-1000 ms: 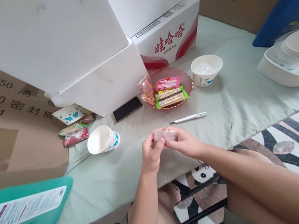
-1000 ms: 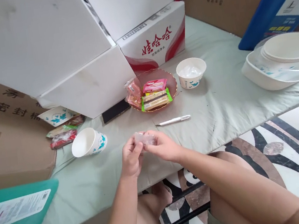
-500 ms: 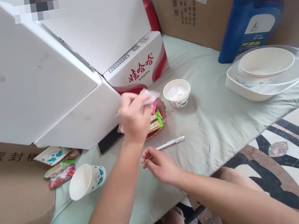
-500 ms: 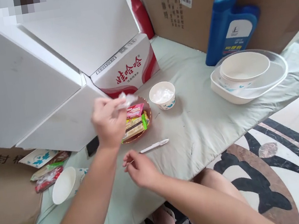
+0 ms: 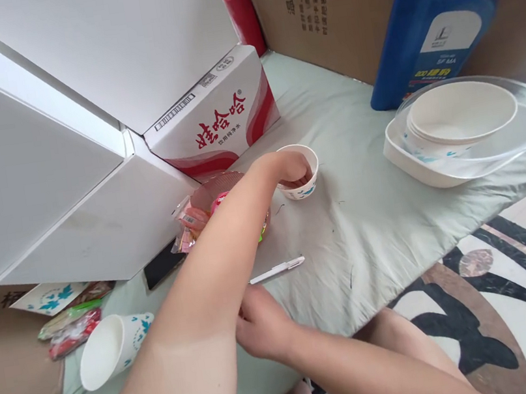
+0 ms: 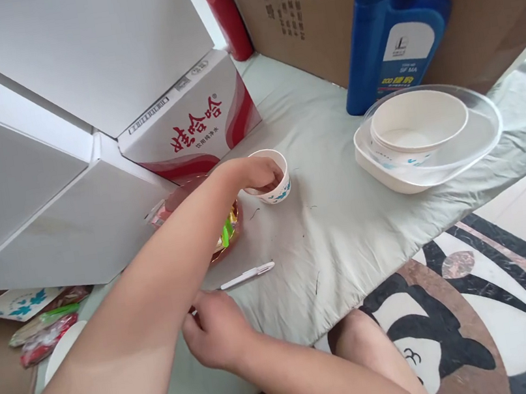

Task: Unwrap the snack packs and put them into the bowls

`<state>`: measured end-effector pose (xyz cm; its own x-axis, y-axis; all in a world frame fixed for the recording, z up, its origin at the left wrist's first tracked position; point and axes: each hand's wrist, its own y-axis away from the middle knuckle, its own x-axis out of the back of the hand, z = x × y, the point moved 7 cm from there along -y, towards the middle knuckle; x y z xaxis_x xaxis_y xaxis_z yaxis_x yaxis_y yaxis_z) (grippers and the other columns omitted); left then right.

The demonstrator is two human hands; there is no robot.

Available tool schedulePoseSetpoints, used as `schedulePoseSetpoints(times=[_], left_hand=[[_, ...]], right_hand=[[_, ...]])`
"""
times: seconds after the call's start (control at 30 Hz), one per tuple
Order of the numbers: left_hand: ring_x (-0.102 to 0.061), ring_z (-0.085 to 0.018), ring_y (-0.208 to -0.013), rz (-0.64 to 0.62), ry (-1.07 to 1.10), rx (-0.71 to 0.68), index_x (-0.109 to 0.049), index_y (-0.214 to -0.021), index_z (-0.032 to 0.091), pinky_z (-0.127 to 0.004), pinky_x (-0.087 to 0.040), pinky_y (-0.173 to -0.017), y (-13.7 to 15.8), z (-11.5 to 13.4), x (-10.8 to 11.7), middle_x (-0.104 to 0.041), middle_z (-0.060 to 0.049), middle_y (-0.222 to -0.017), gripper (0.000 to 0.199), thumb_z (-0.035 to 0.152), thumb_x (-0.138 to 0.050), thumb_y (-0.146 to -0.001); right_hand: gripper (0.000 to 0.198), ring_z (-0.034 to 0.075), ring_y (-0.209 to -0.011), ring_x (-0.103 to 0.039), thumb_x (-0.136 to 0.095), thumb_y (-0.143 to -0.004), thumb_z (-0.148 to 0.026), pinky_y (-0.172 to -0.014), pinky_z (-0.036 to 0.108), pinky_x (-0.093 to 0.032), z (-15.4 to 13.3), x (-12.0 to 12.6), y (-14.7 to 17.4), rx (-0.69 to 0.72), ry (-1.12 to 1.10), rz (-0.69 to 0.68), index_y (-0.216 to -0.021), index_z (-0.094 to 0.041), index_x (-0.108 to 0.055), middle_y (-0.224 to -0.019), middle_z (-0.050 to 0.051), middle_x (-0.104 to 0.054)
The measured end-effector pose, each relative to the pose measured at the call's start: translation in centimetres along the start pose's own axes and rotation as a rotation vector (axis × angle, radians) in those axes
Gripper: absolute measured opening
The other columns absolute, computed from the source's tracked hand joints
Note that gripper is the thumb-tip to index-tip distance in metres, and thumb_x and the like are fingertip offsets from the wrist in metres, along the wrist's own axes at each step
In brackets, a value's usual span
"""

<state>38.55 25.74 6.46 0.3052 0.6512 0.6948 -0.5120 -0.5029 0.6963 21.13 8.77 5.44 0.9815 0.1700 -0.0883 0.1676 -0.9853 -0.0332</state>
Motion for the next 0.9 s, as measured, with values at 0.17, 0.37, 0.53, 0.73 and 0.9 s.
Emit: schedulePoseSetpoints(times=[0.17,0.37,0.53,0.73,0.9], left_hand=[[-0.067,-0.025,-0.101,0.097,0.0,-0.002,-0.076,-0.1,0.021,-0.037,-0.05,-0.093,2.2,0.4,1.4,-0.075,-0.007,-0.106,0.036,0.01,-0.056,-0.072],[-0.052,-0.015,-0.07,1.182,0.388,-0.182,-0.055,-0.071,0.021,-0.027,-0.046,-0.071,19.0,-4.9,3.6,-0.051,0.001,-0.066,0.011,0.017,-0.059,-0.081],[-0.021,-0.009,-0.052,1.653,0.672,0.152,-0.026,-0.058,0.021,-0.024,-0.024,-0.05,29.6,-13.5,-9.2,-0.023,0.006,-0.054,0.035,0.007,-0.056,-0.067],[-0.016,-0.008,-0.05,1.437,1.127,0.264,-0.019,-0.056,0.022,-0.025,-0.016,-0.048,30.2,-17.5,-22.3,-0.016,0.007,-0.053,0.038,0.017,-0.054,-0.067],[-0.014,-0.007,-0.052,1.523,1.335,0.217,-0.016,-0.057,0.022,-0.025,-0.014,-0.048,34.0,-21.8,-25.1,-0.013,0.006,-0.055,0.041,0.018,-0.055,-0.068]], right_hand=[[0.017,0.016,-0.075,-0.064,-0.051,-0.079,-0.007,-0.07,0.025,-0.044,-0.1,0.4,0.4,-0.061,-0.028,-0.013,-0.083,-0.022,-0.059,-0.083,-0.001,-0.07],[0.007,0.012,-0.059,-0.049,-0.052,-0.081,-0.019,-0.06,0.025,-0.037,0.5,-0.3,1.4,-0.101,-0.062,-0.063,-0.087,-0.023,-0.052,-0.07,-0.005,-0.057],[0.019,0.012,-0.058,-0.039,-0.051,-0.084,-0.028,-0.058,0.025,-0.032,-0.3,-3.1,2.2,0.076,0.051,-0.223,-0.072,-0.024,-0.036,-0.062,-0.006,-0.044],[0.024,0.011,-0.055,-0.038,-0.054,-0.088,-0.033,-0.054,0.025,-0.031,2.3,-6.5,3.3,0.028,0.189,-0.322,-0.071,-0.024,-0.04,-0.058,-0.005,-0.042],[0.035,0.011,-0.051,-0.042,-0.058,-0.089,-0.044,-0.051,0.025,-0.034,3.1,-7.3,3.4,0.001,0.305,-0.275,-0.064,-0.022,-0.047,-0.055,-0.002,-0.048]])
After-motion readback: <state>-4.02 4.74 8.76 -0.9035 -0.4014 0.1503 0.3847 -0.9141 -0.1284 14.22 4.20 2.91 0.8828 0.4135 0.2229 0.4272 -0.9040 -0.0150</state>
